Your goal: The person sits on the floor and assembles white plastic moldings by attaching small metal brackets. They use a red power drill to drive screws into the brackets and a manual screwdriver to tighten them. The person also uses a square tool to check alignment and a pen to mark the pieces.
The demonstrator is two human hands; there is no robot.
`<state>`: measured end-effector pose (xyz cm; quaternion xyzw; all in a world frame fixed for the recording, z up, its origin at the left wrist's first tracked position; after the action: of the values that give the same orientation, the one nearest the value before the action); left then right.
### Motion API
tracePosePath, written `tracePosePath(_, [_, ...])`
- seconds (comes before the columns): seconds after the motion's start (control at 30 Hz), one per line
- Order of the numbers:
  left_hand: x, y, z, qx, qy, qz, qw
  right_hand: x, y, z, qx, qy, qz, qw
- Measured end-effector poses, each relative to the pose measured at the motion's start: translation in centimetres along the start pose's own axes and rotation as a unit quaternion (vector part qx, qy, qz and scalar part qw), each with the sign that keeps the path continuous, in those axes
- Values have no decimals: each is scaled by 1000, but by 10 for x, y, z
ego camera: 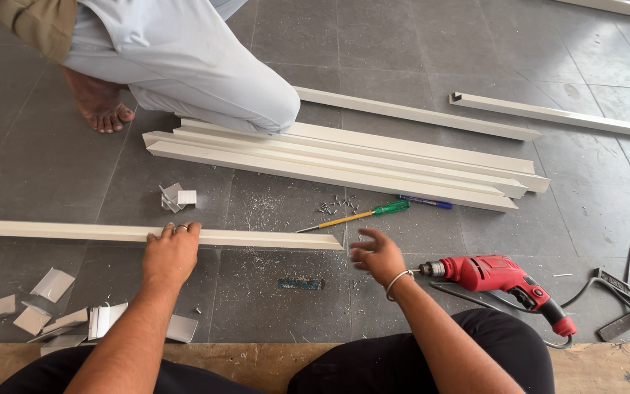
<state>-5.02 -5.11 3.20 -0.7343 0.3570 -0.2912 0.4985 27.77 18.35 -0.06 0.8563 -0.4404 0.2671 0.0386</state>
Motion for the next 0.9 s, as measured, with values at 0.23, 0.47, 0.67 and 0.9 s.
tracePosePath(0.23, [3,3,6,-29,18,-35,999,-13,-28,9,117,2,113,987])
tracePosePath(0.47, [0,2,17,-65,50,21,996,-23,-39,5,281,-59,152,946])
tracePosePath(0.67, [2,3,10,-41,23,44,998,-21,-46,0,247,-101,190,945])
tracePosePath(0.9, [-2,10,14,-61,8,33,998,-30,-201,-3,222,-62,346,909])
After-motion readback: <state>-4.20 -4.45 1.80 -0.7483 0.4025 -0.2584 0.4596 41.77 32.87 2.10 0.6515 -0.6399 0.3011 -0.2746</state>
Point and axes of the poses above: each hand's wrist, its own x-axis away from the middle knuckle, its own y-axis out of the palm, z = x × y, the point moved 4 cm from there along -x, towards the middle knuckle, and after that the axes turned 1 degree about z, right-handed, at the moved point
